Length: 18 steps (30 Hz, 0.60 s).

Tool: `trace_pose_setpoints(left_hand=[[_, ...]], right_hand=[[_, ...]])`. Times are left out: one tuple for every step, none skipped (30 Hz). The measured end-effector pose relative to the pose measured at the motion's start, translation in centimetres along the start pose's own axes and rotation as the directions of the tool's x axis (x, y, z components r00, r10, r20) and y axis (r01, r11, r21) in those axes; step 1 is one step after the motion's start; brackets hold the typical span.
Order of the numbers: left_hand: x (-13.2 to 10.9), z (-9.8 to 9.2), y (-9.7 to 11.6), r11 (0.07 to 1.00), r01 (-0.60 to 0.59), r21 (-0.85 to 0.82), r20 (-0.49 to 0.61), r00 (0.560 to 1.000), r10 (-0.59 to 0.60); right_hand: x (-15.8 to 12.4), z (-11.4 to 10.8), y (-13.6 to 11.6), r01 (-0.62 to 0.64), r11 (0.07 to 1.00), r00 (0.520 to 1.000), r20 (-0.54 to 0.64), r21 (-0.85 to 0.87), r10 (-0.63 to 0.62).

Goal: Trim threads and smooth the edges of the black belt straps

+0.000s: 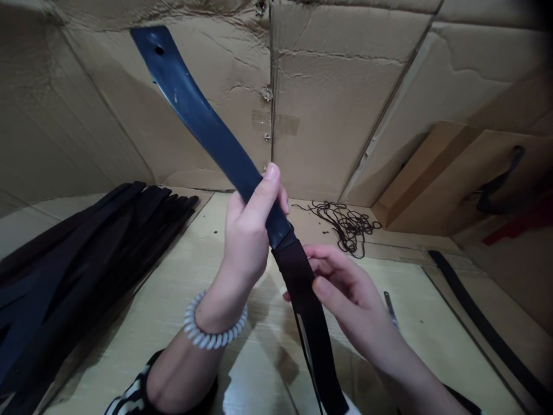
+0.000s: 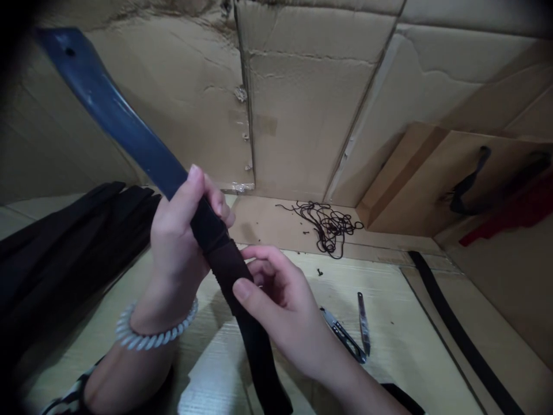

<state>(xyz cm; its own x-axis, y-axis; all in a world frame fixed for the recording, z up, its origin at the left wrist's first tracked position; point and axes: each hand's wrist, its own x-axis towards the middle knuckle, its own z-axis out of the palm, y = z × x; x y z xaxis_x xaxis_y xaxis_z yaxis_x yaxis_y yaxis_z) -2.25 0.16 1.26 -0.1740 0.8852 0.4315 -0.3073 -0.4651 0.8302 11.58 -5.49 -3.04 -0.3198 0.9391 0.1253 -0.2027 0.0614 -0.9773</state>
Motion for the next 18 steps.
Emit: trace_pose_setpoints(left_hand=[[0.0, 0.0, 0.0, 1.000, -0.007, -0.005, 0.000, 1.000, 0.007], [0.0, 0.0, 0.0, 1.000, -0.010, -0.006, -0.002, 1.000, 0.010], [-0.1, 0.0, -0.1, 1.000, -0.010, -0.002, -0.001, 1.000, 0.010], [-0.1, 0.0, -0.1, 1.000, -0.008, -0.001, 0.001, 1.000, 0.008], [-0.1, 0.1, -0.1, 1.000, -0.007, -0.001, 0.003, 1.000, 0.007], [0.0, 0.1, -0.2, 1.000, -0.012, -0.002, 0.002, 1.000, 0.012], [0.0, 0.1, -0.2, 1.000, -0.018, -0.001, -0.001, 1.000, 0.018], [0.0, 0.1, -0.2, 1.000, -0.026, 0.001, -0.005, 1.000, 0.026], [0.1, 0.1, -0.3, 0.999, -0.033, 0.004, -0.008, 0.999, 0.033], [0.1, 0.1, -0.3, 0.999, -0.034, 0.009, -0.006, 0.999, 0.034], [0.1, 0.0, -0.3, 0.999, -0.033, 0.014, -0.004, 0.999, 0.033], [0.1, 0.0, -0.2, 0.999, -0.030, 0.014, -0.003, 1.000, 0.030], [0.2, 0.0, -0.2, 0.999, -0.028, 0.014, -0.002, 1.000, 0.028], [0.2, -0.1, -0.2, 0.999, -0.028, 0.016, -0.001, 1.000, 0.028], [0.2, -0.2, -0.2, 0.999, -0.028, 0.020, 0.001, 1.000, 0.028], [0.2, -0.2, -0.2, 0.999, -0.033, 0.023, 0.004, 0.999, 0.033], [0.3, -0.3, -0.2, 0.999, -0.037, 0.023, 0.008, 0.999, 0.037], [0.3, -0.3, -0.2, 0.999, -0.035, 0.022, 0.013, 0.999, 0.034]], right_hand=[[0.2, 0.1, 0.0, 0.019, 1.000, 0.999, -0.032, -0.015, -0.019], [0.3, 0.2, 0.0, 0.031, 0.999, 0.997, -0.069, -0.034, -0.034], [0.5, 0.4, -0.1, 0.033, 0.998, 0.994, -0.106, -0.049, -0.038], [0.6, 0.5, -0.2, 0.022, 0.998, 0.990, -0.138, -0.059, -0.030], [0.7, 0.7, -0.2, 0.003, 0.998, 0.986, -0.165, -0.062, -0.014], [0.8, 0.8, -0.3, -0.013, 0.998, 0.982, -0.186, -0.059, 0.002], [0.8, 0.9, -0.4, -0.027, 0.998, 0.981, -0.195, -0.052, 0.016], [0.7, 1.0, -0.4, -0.034, 0.998, 0.981, -0.195, -0.046, 0.024], [0.7, 1.0, -0.4, -0.033, 0.999, 0.983, -0.182, -0.041, 0.025], [0.6, 1.0, -0.5, -0.027, 0.999, 0.987, -0.160, -0.038, 0.021], [0.5, 0.9, -0.5, -0.022, 0.999, 0.991, -0.131, -0.036, 0.018], [0.4, 0.8, -0.5, -0.018, 0.999, 0.994, -0.105, -0.033, 0.015], [0.4, 0.7, -0.4, -0.018, 1.000, 0.997, -0.077, -0.025, 0.016], [0.3, 0.5, -0.4, -0.021, 1.000, 0.999, -0.049, -0.014, 0.020], [0.3, 0.3, -0.5, -0.024, 1.000, 0.999, -0.021, -0.004, 0.024], [0.3, 0.1, -0.5, -0.032, 0.999, 0.999, 0.008, 0.002, 0.032], [0.4, 0.0, -0.5, -0.037, 0.999, 0.999, 0.031, 0.006, 0.037], [0.5, 0.0, -0.6, -0.040, 0.999, 0.998, 0.043, 0.008, 0.039]])
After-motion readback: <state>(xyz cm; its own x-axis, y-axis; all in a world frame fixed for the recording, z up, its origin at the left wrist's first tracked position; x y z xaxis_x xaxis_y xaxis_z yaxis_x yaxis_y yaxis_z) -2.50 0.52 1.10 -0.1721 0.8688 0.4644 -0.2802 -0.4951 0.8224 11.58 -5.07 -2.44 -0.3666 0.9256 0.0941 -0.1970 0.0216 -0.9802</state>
